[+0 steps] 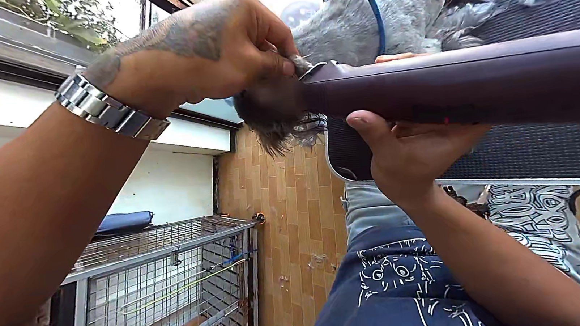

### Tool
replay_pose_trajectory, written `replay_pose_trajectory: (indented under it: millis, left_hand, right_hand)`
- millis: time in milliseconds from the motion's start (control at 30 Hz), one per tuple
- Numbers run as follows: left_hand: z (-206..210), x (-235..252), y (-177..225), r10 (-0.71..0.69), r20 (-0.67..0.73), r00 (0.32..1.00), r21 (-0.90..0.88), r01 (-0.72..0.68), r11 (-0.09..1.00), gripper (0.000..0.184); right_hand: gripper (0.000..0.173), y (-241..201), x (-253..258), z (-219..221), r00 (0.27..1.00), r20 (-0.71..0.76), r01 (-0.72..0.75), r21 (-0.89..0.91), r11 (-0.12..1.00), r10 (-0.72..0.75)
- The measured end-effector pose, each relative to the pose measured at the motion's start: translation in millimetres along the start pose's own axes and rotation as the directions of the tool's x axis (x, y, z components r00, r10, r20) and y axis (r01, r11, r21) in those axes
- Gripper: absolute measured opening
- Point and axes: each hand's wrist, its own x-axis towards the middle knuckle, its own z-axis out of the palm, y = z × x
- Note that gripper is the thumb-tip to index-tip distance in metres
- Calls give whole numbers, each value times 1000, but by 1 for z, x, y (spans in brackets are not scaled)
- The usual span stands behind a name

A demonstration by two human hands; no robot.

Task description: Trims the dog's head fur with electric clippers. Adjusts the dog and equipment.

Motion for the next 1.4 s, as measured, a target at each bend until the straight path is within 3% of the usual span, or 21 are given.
replay_pose_trajectory:
  millis: [200, 400, 500, 633, 833, 967, 1067, 1200, 1400]
  left_hand:
    - [0, 5, 5, -11, 7, 1000, -39, 12, 999, 12]
    - [-1, 9, 15, -7, 22, 1000, -51, 9, 999, 12]
    - [-3, 8, 18, -26, 19, 999, -76, 27, 997, 12]
    - [-2, 3, 16, -48, 5, 999, -84, 49, 995, 12]
    - [-2, 1, 16, -46, -3, 999, -61, 45, 997, 12]
    - [-3, 2, 17, -47, 1, 999, -65, 47, 997, 12]
    - [-6, 4, 9, -18, -2, 1000, -110, 18, 994, 14]
    - [-7, 7, -8, 34, 39, 999, -225, -25, 974, 16]
    - [-4, 12, -23, 41, 48, 998, -345, -22, 938, 20]
  right_hand:
    - [56, 9, -3, 10, 995, -95, 0, 58, 998, 6]
    - [55, -6, -2, 17, 994, -57, -83, 115, 990, 90]
    - [52, -13, 5, 6, 996, -65, -47, 98, 994, 54]
    - [60, -4, 16, -3, 989, -145, 20, 55, 998, -11]
    - [54, 3, 7, 13, 997, -73, -10, 115, 993, 19]
    - [56, -9, 3, 19, 993, 52, -116, 138, 984, 109]
    - [54, -14, 10, 15, 994, -3, -110, 163, 980, 112]
    - [59, -7, 17, 7, 988, -151, -35, 51, 998, 42]
    - [56, 8, 9, 17, 995, -93, -29, 150, 988, 43]
